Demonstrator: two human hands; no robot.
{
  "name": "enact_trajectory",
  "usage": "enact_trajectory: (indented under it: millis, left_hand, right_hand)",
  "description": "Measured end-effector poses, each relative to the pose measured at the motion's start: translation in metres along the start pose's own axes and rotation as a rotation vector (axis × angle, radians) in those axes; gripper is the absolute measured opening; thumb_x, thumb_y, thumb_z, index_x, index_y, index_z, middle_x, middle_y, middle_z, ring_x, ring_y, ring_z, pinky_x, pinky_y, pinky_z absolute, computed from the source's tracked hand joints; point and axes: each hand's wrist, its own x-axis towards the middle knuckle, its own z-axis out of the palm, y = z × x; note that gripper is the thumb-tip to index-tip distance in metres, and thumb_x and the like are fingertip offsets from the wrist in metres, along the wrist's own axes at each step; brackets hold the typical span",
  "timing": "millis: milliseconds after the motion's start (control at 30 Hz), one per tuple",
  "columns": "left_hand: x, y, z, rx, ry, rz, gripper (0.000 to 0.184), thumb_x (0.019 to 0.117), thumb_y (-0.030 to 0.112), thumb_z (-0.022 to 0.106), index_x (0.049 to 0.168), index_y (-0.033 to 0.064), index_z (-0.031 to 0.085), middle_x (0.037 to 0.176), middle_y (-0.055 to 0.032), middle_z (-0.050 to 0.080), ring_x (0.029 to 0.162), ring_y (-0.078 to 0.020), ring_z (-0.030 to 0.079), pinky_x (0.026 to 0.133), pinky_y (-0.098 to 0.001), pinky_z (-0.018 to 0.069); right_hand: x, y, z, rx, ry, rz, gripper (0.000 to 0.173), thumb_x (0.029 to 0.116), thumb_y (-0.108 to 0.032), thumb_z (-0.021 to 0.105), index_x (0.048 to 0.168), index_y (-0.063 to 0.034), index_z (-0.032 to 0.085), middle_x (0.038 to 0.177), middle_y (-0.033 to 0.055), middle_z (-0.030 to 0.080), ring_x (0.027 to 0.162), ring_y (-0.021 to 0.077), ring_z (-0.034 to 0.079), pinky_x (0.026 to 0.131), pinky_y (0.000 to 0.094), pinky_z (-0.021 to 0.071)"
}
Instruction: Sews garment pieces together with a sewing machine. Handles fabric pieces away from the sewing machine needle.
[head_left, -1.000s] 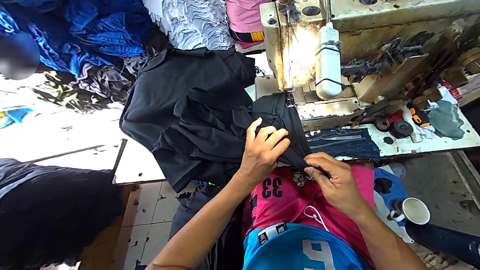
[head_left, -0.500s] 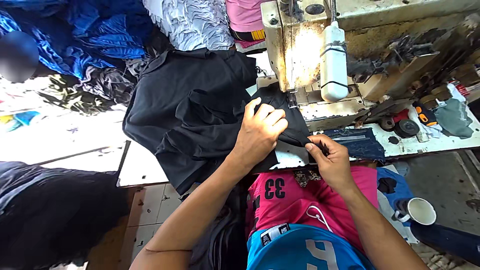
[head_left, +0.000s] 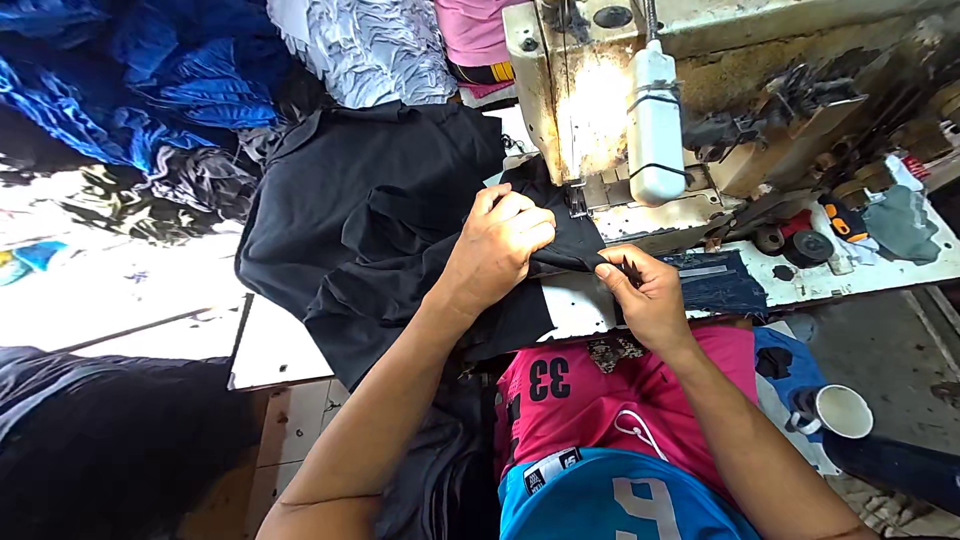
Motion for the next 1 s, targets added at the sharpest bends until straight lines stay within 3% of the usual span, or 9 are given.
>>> enact_trajectory:
  millis: [100,200,267,400,667,767,867,933,1000]
  left_hand:
    - [0.000,-0.003,-0.016,0.012,-0.122,-0.013,0.018,0.0903,0.011,0.058,0.102,0.0122,0.071,0.127,-0.0053,0.067,0.126,-0.0290,0.058,0.111,-0.0571,0.0383]
    - [0.000,0.015,-0.036,0.017,-0.113,-0.039,0.012,0.0833,0.015,0.067,0.093,0.0088,0.071,0.128,-0.0104,0.064,0.122,-0.0324,0.059,0.104,-0.0551,0.0441]
    - [-0.004,0.025,-0.029,-0.043,-0.051,-0.008,0.012,0.0885,0.006,0.061,0.093,0.0067,0.072,0.131,-0.0105,0.066,0.121,-0.0309,0.062,0.103,-0.0525,0.0476]
    - [-0.013,0.016,-0.003,-0.071,-0.002,0.014,0.033,0.0989,0.001,0.048,0.112,0.0127,0.076,0.126,-0.0015,0.072,0.117,-0.0253,0.063,0.108,-0.0487,0.0421]
    - [-0.005,-0.002,-0.006,-0.059,-0.038,0.004,0.032,0.0957,-0.003,0.047,0.105,0.0109,0.075,0.121,-0.0014,0.073,0.118,-0.0244,0.064,0.109,-0.0493,0.0414]
    - [0.001,-0.002,-0.021,-0.105,-0.179,0.042,0.021,0.0900,0.022,0.058,0.101,0.0132,0.073,0.131,-0.0039,0.066,0.126,-0.0270,0.057,0.106,-0.0546,0.0416]
    - [0.006,0.001,-0.044,-0.026,-0.242,0.010,0.056,0.0915,0.069,0.056,0.087,0.0160,0.072,0.134,-0.0080,0.061,0.128,-0.0315,0.054,0.104,-0.0590,0.0414]
    - [0.004,-0.011,-0.062,0.059,-0.286,-0.044,0.068,0.0886,0.079,0.052,0.083,0.0137,0.071,0.135,-0.0144,0.059,0.128,-0.0399,0.052,0.102,-0.0676,0.0396]
    - [0.000,-0.025,-0.081,0.110,-0.299,-0.082,0.065,0.0885,0.075,0.055,0.082,0.0120,0.071,0.137,-0.0172,0.056,0.131,-0.0440,0.048,0.101,-0.0695,0.0373]
  right_hand:
    - [0.007,0.002,0.001,-0.022,-0.027,-0.032,0.013,0.1004,-0.009,0.063,0.109,-0.0058,0.072,0.102,0.0034,0.071,0.084,0.0104,0.068,0.073,0.0282,0.0596]
    - [0.010,0.002,-0.002,-0.103,-0.076,-0.107,0.014,0.1013,-0.007,0.060,0.110,-0.0059,0.071,0.107,0.0033,0.070,0.093,0.0100,0.068,0.081,0.0288,0.0596]
    - [0.009,0.002,-0.003,-0.130,-0.089,-0.135,0.014,0.1011,-0.005,0.059,0.109,-0.0059,0.071,0.109,0.0034,0.070,0.096,0.0101,0.068,0.083,0.0291,0.0595]
    - [0.007,0.002,-0.004,-0.085,-0.080,-0.129,0.013,0.1003,-0.004,0.060,0.107,-0.0049,0.071,0.110,0.0043,0.070,0.095,0.0110,0.068,0.082,0.0289,0.0597]
    - [0.017,0.001,0.004,-0.056,-0.037,-0.078,0.014,0.1007,-0.005,0.060,0.110,-0.0057,0.071,0.103,0.0038,0.070,0.084,0.0102,0.066,0.073,0.0275,0.0584]
    - [0.022,0.001,0.007,-0.024,-0.039,-0.095,0.014,0.1011,-0.004,0.059,0.110,-0.0050,0.070,0.105,0.0048,0.070,0.088,0.0110,0.067,0.075,0.0285,0.0594]
    - [0.026,0.003,0.007,-0.011,-0.061,-0.116,0.015,0.1015,-0.003,0.058,0.110,-0.0042,0.070,0.107,0.0054,0.070,0.089,0.0111,0.068,0.076,0.0282,0.0596]
    - [0.026,0.004,0.005,-0.015,-0.080,-0.128,0.015,0.1016,-0.002,0.057,0.111,-0.0033,0.069,0.109,0.0062,0.069,0.090,0.0115,0.067,0.076,0.0281,0.0593]
    - [0.029,0.003,0.003,-0.053,-0.104,-0.161,0.014,0.1014,-0.002,0.058,0.111,-0.0026,0.069,0.109,0.0069,0.069,0.090,0.0116,0.068,0.078,0.0283,0.0593]
